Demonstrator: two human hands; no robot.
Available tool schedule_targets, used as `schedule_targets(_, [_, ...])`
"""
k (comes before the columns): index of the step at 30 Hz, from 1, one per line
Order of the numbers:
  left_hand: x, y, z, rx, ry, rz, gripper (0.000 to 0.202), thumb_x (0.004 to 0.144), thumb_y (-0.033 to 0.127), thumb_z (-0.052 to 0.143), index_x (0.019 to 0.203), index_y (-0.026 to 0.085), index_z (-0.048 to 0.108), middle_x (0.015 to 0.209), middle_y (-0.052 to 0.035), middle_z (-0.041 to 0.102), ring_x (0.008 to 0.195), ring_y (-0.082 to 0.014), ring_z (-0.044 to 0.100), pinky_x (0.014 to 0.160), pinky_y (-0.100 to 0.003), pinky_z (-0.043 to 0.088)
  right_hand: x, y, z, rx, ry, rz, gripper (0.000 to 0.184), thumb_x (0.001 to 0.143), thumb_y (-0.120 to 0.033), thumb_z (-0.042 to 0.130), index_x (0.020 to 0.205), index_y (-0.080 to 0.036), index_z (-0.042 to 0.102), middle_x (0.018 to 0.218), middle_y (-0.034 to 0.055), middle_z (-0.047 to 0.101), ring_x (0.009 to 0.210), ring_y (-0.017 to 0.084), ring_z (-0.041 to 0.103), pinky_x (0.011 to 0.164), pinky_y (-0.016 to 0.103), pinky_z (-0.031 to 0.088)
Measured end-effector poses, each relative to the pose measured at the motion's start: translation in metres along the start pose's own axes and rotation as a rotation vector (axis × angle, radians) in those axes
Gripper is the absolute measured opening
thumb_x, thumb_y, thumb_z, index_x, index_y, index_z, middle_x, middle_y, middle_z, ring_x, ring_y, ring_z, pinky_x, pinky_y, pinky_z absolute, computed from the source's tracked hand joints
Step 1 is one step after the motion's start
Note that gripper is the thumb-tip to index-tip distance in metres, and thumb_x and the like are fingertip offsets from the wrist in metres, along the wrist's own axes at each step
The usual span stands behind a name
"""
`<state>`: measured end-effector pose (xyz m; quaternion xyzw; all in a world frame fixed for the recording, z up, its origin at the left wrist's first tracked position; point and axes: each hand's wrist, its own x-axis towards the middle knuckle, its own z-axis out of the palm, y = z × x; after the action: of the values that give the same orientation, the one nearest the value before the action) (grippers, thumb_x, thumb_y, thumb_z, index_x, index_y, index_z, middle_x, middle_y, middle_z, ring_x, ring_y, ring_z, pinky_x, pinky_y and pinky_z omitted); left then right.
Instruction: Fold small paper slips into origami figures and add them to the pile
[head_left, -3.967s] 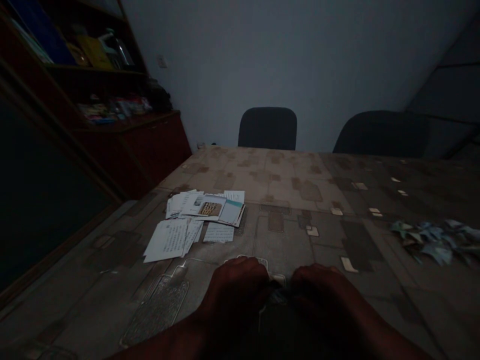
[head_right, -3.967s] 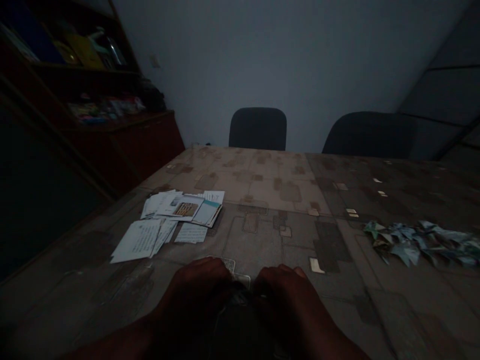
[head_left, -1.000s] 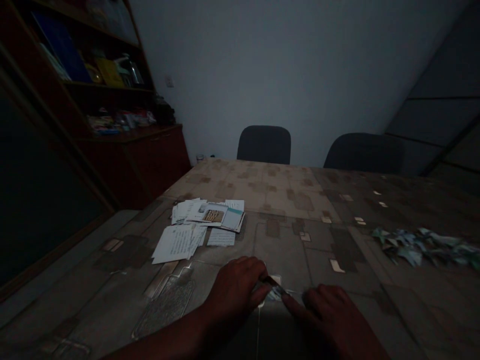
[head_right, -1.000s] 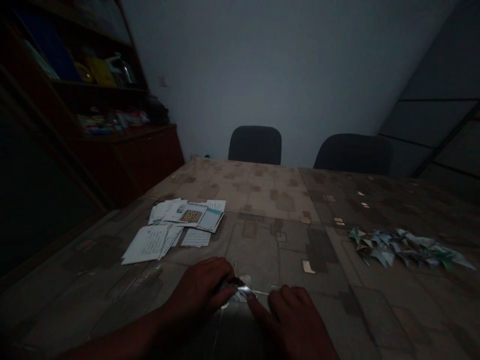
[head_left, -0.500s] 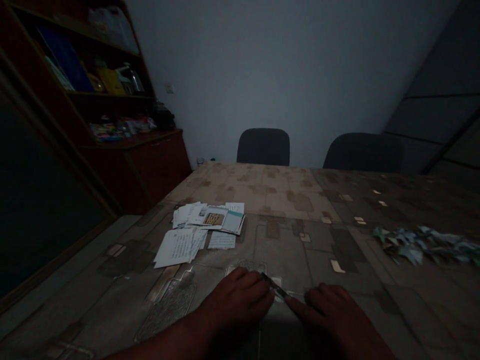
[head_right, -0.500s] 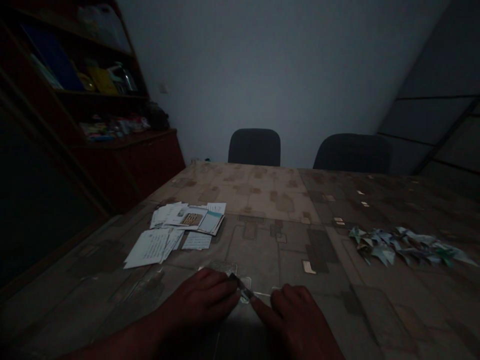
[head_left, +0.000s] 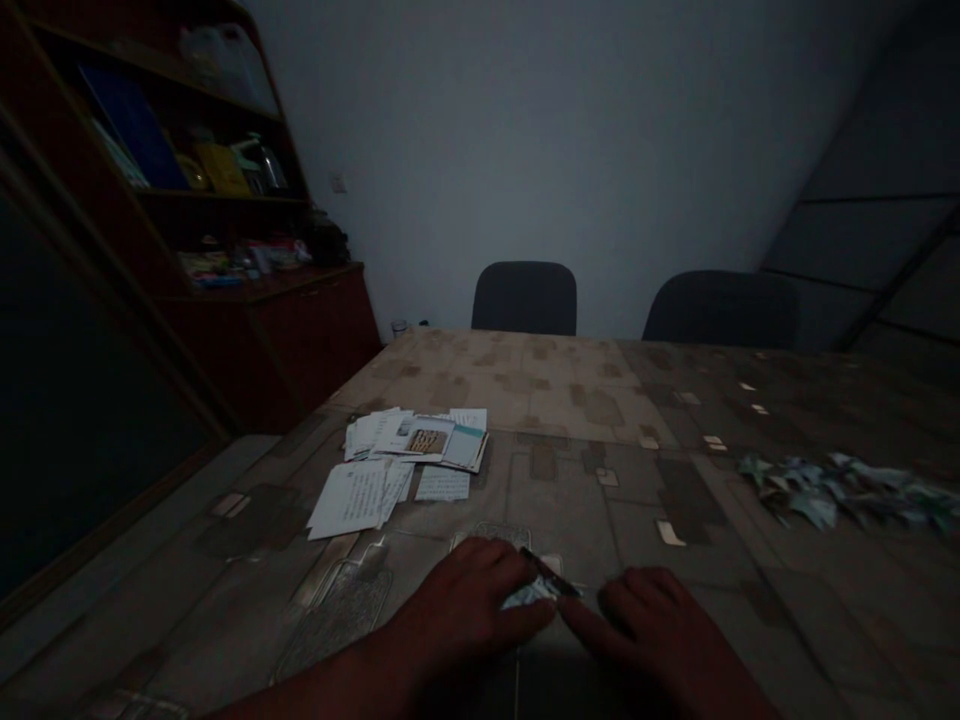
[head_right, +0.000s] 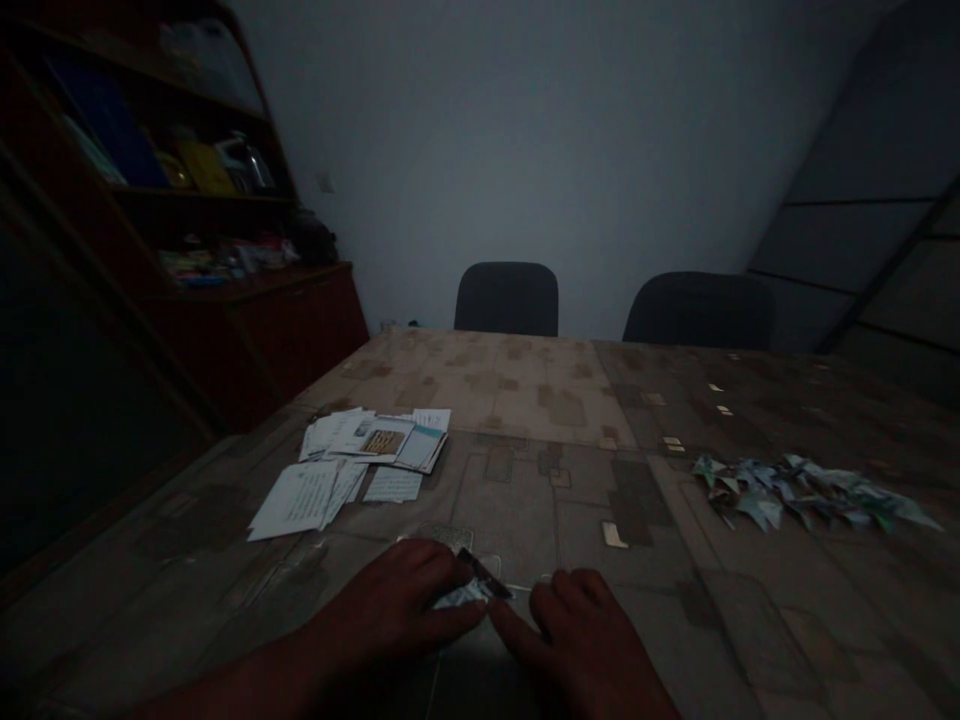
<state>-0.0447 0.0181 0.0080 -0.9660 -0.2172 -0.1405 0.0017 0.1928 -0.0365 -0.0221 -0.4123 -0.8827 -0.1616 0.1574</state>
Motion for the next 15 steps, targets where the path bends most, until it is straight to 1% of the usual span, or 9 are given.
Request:
schedule_targets(2, [0.001, 0.001, -0.001, 0.011, 0.006, -0.002, 0.027, 0.097, 0.028, 0.05, 0.123, 0.035, 0.052, 0.111, -0.0005, 0.067, 0.091, -0.0186, 0.058, 0.073, -0.029, 0.039, 0.002, 0.0, -0.003, 0.008, 0.001, 0.008, 0.034, 0.087, -0.022, 0.061, 0.119, -0.03, 0.056, 0.07, -0.002, 0.061, 0.065, 0.019, 0.051, 0.065, 0.034, 0.03])
schedule_targets(6, [-0.005, 0.004, 0.001, 0.013, 0.033, -0.085, 0.016, 0.097, 0.028, 0.049, 0.109, 0.027, 0.058, 0.103, -0.0012, 0.068, 0.086, -0.0186, 0.058, 0.076, -0.032, 0.042, 0.005, 0.001, -0.013, 0.03, -0.036, -0.002, 0.031, 0.089, -0.025, 0.061, 0.119, -0.029, 0.056, 0.071, -0.0015, 0.063, 0.063, 0.018, 0.052, 0.064, 0.033, 0.03])
schedule_targets(7, [-0.009, 0.004, 0.001, 0.013, 0.032, -0.048, 0.016, 0.097, 0.025, 0.048, 0.109, 0.028, 0.058, 0.104, -0.0009, 0.068, 0.087, -0.0189, 0.058, 0.077, -0.033, 0.042, 0.005, 0.001, -0.015, 0.04, -0.054, -0.001, 0.03, 0.089, -0.025, 0.061, 0.119, -0.029, 0.057, 0.072, -0.0014, 0.063, 0.063, 0.018, 0.052, 0.063, 0.032, 0.03])
schedule_targets(9, [-0.018, 0.002, 0.001, 0.009, 0.038, -0.032, 0.021, 0.096, 0.021, 0.048, 0.114, 0.029, 0.056, 0.107, -0.0018, 0.067, 0.091, -0.0187, 0.058, 0.083, -0.034, 0.043, 0.005, 0.002, -0.018, 0.052, -0.087, 0.016, 0.031, 0.089, -0.025, 0.061, 0.119, -0.03, 0.056, 0.074, -0.0015, 0.064, 0.064, 0.018, 0.054, 0.064, 0.032, 0.031])
schedule_targets(12, [-0.032, -0.001, -0.001, -0.046, 0.062, -0.08, 0.024, 0.095, 0.022, 0.052, 0.117, 0.03, 0.055, 0.111, -0.0029, 0.066, 0.094, -0.0191, 0.058, 0.085, -0.035, 0.045, 0.005, 0.001, -0.019, 0.054, -0.097, 0.019, 0.031, 0.09, -0.026, 0.059, 0.121, -0.031, 0.056, 0.074, -0.0014, 0.064, 0.065, 0.019, 0.055, 0.064, 0.032, 0.032])
schedule_targets(15, [-0.04, -0.003, 0.0, -0.086, 0.083, -0.071, 0.026, 0.094, 0.021, 0.053, 0.118, 0.031, 0.055, 0.117, -0.0029, 0.066, 0.101, -0.0199, 0.058, 0.086, -0.036, 0.046, 0.003, 0.0, -0.018, 0.047, -0.088, 0.018, 0.03, 0.092, -0.028, 0.057, 0.121, -0.029, 0.055, 0.074, -0.0007, 0.064, 0.065, 0.019, 0.055, 0.066, 0.033, 0.033])
